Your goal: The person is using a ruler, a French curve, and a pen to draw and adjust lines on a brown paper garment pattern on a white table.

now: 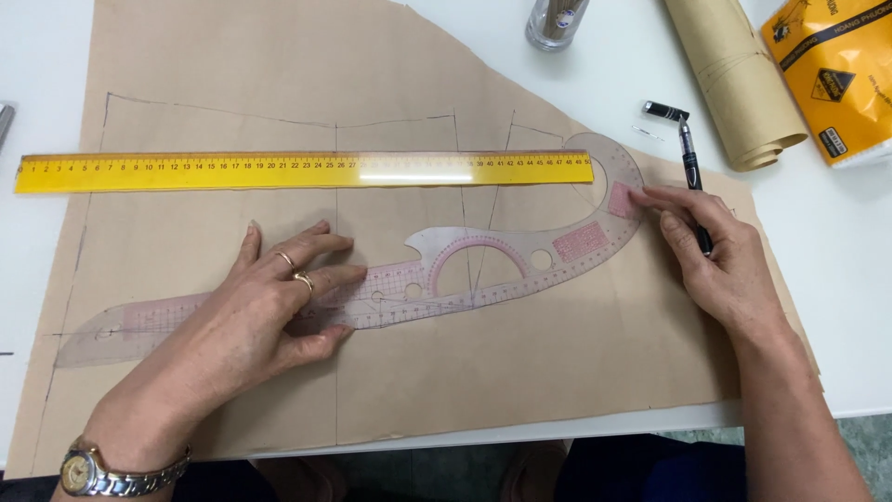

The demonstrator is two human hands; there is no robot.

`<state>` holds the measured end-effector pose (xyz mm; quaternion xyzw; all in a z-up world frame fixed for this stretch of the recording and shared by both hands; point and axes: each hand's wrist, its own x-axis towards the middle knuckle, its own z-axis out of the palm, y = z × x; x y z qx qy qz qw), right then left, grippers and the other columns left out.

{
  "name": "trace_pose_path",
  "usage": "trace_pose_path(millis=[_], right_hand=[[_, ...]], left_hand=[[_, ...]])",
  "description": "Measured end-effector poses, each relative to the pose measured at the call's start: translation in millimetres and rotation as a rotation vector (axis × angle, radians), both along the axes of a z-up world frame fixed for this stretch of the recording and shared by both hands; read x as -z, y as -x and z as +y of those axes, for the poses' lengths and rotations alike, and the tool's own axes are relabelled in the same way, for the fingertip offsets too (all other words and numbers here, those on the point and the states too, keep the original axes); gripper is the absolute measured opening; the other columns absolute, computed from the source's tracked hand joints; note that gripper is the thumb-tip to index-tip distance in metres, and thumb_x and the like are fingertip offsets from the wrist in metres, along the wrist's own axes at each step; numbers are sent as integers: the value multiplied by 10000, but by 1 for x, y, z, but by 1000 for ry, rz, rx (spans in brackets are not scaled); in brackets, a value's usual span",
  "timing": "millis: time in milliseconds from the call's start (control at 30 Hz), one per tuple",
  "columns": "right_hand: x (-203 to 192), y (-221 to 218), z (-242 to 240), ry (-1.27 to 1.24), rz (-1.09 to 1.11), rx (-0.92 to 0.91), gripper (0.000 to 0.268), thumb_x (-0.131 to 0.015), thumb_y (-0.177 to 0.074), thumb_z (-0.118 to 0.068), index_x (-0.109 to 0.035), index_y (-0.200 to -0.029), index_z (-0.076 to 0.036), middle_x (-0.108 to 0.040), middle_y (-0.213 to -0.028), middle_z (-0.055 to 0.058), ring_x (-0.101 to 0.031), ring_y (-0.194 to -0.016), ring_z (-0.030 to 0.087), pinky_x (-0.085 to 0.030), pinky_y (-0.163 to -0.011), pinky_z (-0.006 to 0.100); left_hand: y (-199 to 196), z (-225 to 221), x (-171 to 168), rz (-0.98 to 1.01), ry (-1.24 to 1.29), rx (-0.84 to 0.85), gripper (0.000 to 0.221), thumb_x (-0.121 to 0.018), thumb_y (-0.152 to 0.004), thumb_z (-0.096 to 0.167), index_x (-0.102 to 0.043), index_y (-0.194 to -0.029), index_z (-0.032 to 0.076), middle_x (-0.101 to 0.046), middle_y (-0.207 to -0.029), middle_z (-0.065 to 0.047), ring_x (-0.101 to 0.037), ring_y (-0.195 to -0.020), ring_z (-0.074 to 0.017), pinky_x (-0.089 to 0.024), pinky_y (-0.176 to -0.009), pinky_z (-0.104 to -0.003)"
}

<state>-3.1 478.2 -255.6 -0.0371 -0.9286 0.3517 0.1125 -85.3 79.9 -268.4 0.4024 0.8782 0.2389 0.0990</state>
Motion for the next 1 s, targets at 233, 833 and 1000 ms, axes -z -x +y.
trace_pose_path(millis=[233, 833, 1000], right_hand=[[6, 1, 3, -105, -12, 17, 318, -469, -984, -58, -600, -1273, -59, -622, -1268, 84, -538, -1208, 199, -377, -1042, 308], [15, 1, 7, -130, 20, 3, 279, -487, -1008, -46, -604, -1260, -41, -622, -1269, 87, -510, -1232, 222, -385, -1052, 323], [15, 1, 5, -122, 20, 9, 277, -485, -1009, -33, -607, -1257, -49, -623, -1273, 78, -509, -1238, 217, -386, -1051, 323]], left_hand=[[-1, -4, -3, 5, 0, 21, 545, -702, -784, 273, -586, -1289, 104, -476, -1374, -109, -356, -1366, -259, -90, -1110, -626], [-20, 27, 18, 350, -289, 24, 238, -661, -880, 138, -691, -1081, 15, -636, -1197, -163, -606, -1119, -319, -410, -1067, -465], [-17, 21, 23, 334, -223, 6, 297, -649, -884, 196, -671, -1147, 61, -600, -1261, -170, -563, -1173, -333, -459, -986, -439]])
